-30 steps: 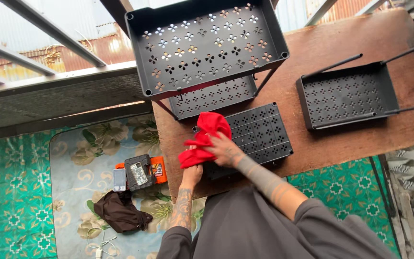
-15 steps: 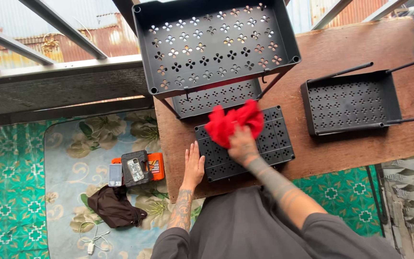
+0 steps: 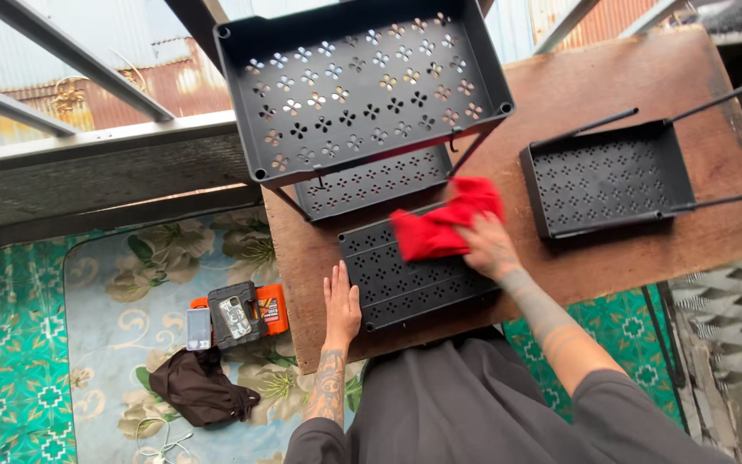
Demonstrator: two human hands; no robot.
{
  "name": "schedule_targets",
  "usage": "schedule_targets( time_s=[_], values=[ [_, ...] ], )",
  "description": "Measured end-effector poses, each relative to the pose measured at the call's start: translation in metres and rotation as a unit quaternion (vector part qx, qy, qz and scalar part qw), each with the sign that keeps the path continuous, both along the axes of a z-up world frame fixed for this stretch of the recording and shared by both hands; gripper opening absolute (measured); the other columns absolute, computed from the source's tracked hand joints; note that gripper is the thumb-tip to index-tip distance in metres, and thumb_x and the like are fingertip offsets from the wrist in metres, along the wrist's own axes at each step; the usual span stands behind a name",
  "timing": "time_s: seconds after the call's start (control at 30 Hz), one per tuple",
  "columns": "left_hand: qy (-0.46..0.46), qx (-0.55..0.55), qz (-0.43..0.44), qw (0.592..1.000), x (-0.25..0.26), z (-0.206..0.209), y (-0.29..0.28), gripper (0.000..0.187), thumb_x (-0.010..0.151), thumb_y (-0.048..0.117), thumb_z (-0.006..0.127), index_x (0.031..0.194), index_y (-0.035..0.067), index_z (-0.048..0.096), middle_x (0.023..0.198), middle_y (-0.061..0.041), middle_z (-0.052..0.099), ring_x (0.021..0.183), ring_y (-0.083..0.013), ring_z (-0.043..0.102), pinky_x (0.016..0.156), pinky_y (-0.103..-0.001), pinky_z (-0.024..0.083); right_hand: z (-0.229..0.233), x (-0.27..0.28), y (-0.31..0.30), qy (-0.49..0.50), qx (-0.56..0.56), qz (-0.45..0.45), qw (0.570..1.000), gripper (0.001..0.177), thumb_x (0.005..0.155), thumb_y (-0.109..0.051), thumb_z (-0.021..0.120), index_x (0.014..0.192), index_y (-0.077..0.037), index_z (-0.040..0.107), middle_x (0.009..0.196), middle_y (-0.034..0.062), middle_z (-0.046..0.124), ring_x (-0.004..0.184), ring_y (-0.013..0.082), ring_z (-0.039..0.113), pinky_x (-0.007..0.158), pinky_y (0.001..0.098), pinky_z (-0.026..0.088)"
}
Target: The person wipes black plastic trays and metal rods with a red cloth, then inserts the rods into the tray corners to assemble a small shelving unit. The person handles multiple trays and rods, stacking the trays and inserting the rods one at a time.
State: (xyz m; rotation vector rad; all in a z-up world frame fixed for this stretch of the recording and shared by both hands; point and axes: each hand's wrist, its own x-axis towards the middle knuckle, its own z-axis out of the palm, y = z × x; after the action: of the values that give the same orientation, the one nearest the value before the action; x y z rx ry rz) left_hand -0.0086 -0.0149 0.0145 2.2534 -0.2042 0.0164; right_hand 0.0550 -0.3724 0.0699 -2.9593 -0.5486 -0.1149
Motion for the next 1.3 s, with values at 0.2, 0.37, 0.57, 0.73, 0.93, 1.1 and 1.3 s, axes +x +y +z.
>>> schedule_targets(
  time_s=[0.2,0.37,0.57,0.73,0.93,1.1,1.3],
  values=[
    [-0.019,0.023,-0.011,1.0,0.003,-0.009,0.005,0.058,0.108,0.026,0.038,0.16,0.001,0.028,0.167,-0.016,0.031,0.156,-0.0308,0.025,0.128,-0.047,0.012,0.002,-0.017,0.064,-0.001,0.033,-0.165,0.986,0.016,0.076,-0.023,0.07,0.088,-0.012,0.073,0.096,0.0188,0.067,0.087,0.0373,0.064,0.081,0.0501,0.048],
    [-0.045,0.119,-0.049,0.991,0.005,-0.024,0.016,0.058,0.103,0.029,0.044,0.156,0.006,0.035,0.164,-0.016,0.035,0.154,-0.0323,0.027,0.126,-0.046,0.015,0.007,-0.052,0.185,-0.104,0.195,0.094,0.971,0.05,0.06,-0.018,0.067,0.109,-0.013,0.074,0.109,0.0209,0.068,0.108,0.036,0.064,0.098,0.0498,0.045],
    [-0.042,0.052,-0.018,0.998,0.005,0.009,0.007,0.059,0.106,0.028,0.042,0.158,0.002,0.033,0.164,-0.015,0.038,0.154,-0.0304,0.031,0.126,-0.044,0.019,0.007,-0.043,0.087,0.048,0.166,0.139,0.975,0.048,0.071,-0.01,0.071,0.119,-0.013,0.07,0.108,0.0126,0.07,0.111,0.0312,0.064,0.111,0.0485,0.042],
    [-0.011,0.067,-0.001,0.998,0.002,0.041,0.001,0.062,0.105,0.031,0.043,0.158,0.002,0.031,0.161,-0.014,0.039,0.152,-0.0275,0.031,0.125,-0.043,0.018,0.022,-0.033,-0.017,-0.02,0.091,-0.013,0.996,0.049,0.076,-0.011,0.069,0.125,-0.016,0.068,0.112,0.0159,0.069,0.107,0.0347,0.064,0.097,0.046,0.048],
    [-0.041,0.065,0.006,0.997,0.002,0.046,-0.006,0.061,0.105,0.03,0.043,0.159,0.004,0.031,0.163,-0.013,0.04,0.152,-0.0275,0.034,0.125,-0.044,0.019,0.017,-0.048,0.086,0.024,0.089,-0.061,0.994,0.048,0.081,-0.013,0.067,0.128,-0.023,0.069,0.12,0.021,0.066,0.092,0.0375,0.062,0.085,0.0461,0.051],
    [-0.164,0.097,-0.056,0.98,0.015,0.038,0.001,0.062,0.109,0.029,0.046,0.161,0.001,0.028,0.164,-0.016,0.036,0.152,-0.0329,0.032,0.125,-0.046,0.021,0.006,-0.069,0.153,-0.025,0.182,0.256,0.949,0.064,0.056,-0.017,0.071,0.12,-0.011,0.071,0.121,0.0223,0.066,0.117,0.0373,0.061,0.099,0.0542,0.04],
    [-0.041,0.066,-0.016,0.997,0.006,0.03,0.002,0.056,0.107,0.029,0.044,0.159,0.011,0.038,0.161,-0.014,0.043,0.151,-0.0297,0.036,0.124,-0.046,0.021,0.008,-0.063,0.031,0.014,0.128,0.144,0.981,0.049,0.064,-0.009,0.069,0.112,-0.013,0.074,0.111,0.0096,0.07,0.115,0.0341,0.061,0.113,0.0493,0.041]
  ],
)
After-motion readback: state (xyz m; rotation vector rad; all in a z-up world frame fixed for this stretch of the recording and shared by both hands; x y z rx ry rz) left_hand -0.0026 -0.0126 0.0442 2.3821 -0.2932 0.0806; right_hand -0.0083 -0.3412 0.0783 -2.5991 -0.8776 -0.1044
